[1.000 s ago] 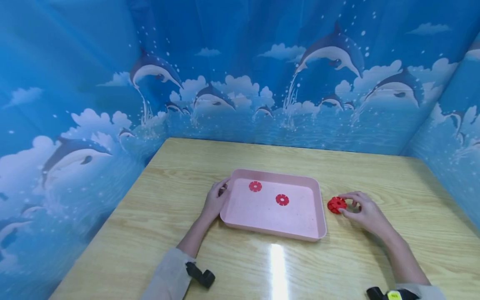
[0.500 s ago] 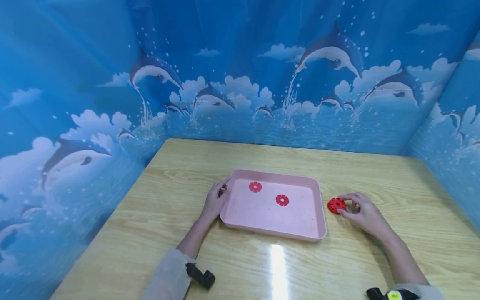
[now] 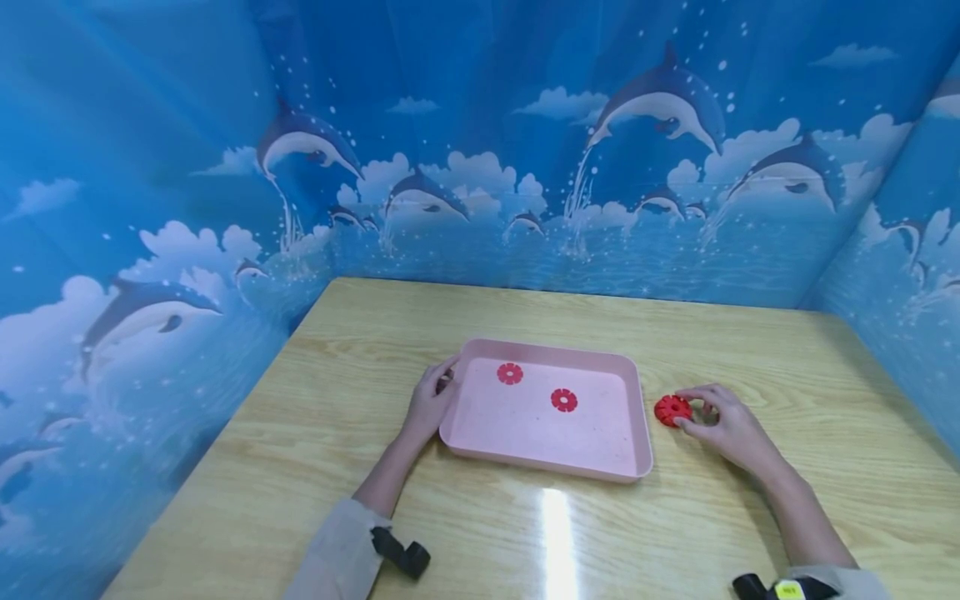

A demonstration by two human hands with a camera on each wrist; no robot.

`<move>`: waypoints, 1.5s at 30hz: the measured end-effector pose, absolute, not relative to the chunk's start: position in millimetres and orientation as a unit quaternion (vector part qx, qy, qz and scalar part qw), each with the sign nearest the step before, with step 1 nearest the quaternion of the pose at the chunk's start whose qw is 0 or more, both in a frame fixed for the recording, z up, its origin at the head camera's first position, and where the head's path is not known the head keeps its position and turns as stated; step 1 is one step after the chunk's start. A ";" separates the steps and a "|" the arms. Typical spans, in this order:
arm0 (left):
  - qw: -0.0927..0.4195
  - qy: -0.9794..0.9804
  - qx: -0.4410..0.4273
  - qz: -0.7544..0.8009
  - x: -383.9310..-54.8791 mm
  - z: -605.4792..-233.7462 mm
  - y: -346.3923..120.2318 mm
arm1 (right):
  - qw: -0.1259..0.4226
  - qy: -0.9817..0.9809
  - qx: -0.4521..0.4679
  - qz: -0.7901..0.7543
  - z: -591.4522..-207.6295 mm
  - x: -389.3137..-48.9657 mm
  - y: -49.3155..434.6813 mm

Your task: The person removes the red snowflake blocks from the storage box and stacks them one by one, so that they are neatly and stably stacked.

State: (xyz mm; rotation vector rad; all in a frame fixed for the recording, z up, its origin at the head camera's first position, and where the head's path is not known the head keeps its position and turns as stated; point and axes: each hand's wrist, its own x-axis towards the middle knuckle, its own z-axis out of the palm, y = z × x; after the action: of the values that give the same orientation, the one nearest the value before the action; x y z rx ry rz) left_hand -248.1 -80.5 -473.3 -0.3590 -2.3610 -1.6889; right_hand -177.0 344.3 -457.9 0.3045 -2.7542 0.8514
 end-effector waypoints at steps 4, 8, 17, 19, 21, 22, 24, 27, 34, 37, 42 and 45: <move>0.110 -0.802 -0.123 -0.574 -247.7 -473.3 -80.6 | 0.121 -0.943 0.103 0.292 -457.6 -176.9 344.0; 0.108 -0.801 -0.122 -0.577 -247.6 -472.7 -80.3 | 0.122 -0.944 0.102 0.290 -458.3 -177.2 344.2; 0.109 -0.798 -0.125 -0.580 -248.0 -472.7 -80.4 | 0.124 -0.944 0.104 0.287 -459.6 -178.1 343.9; 0.109 -0.797 -0.126 -0.580 -248.1 -472.9 -80.4 | 0.125 -0.944 0.105 0.286 -460.0 -178.3 343.6; 0.109 -0.798 -0.125 -0.579 -248.5 -473.2 -80.3 | 0.126 -0.944 0.106 0.284 -460.2 -178.3 343.3; 0.108 -0.798 -0.124 -0.580 -248.6 -473.3 -80.1 | 0.127 -0.945 0.107 0.283 -460.2 -178.3 343.3; 0.108 -0.799 -0.123 -0.579 -248.6 -473.4 -80.1 | 0.128 -0.945 0.108 0.282 -460.3 -178.2 343.3; 0.109 -0.800 -0.122 -0.578 -248.1 -473.1 -80.2 | 0.127 -0.945 0.108 0.283 -460.0 -178.1 343.3; 0.115 -0.802 -0.128 -0.571 -247.6 -472.7 -80.7 | 0.118 -0.946 0.099 0.286 -459.1 -178.0 344.0; 0.118 -0.804 -0.133 -0.568 -247.5 -472.4 -81.2 | 0.118 -0.946 0.097 0.285 -459.0 -178.0 344.0; 0.117 -0.800 -0.136 -0.573 -248.1 -472.8 -81.6 | 0.124 -0.946 0.100 0.284 -459.4 -177.7 343.8; 0.116 -0.800 -0.132 -0.574 -247.9 -473.1 -81.5 | 0.124 -0.945 0.101 0.284 -459.9 -177.7 343.9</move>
State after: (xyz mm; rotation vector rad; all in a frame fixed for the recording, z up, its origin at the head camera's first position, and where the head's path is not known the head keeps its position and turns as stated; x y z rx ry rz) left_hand -247.9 -81.5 -473.1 -0.3865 -2.3436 -1.6812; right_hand -177.7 343.9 -459.9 0.2937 -2.7558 0.8266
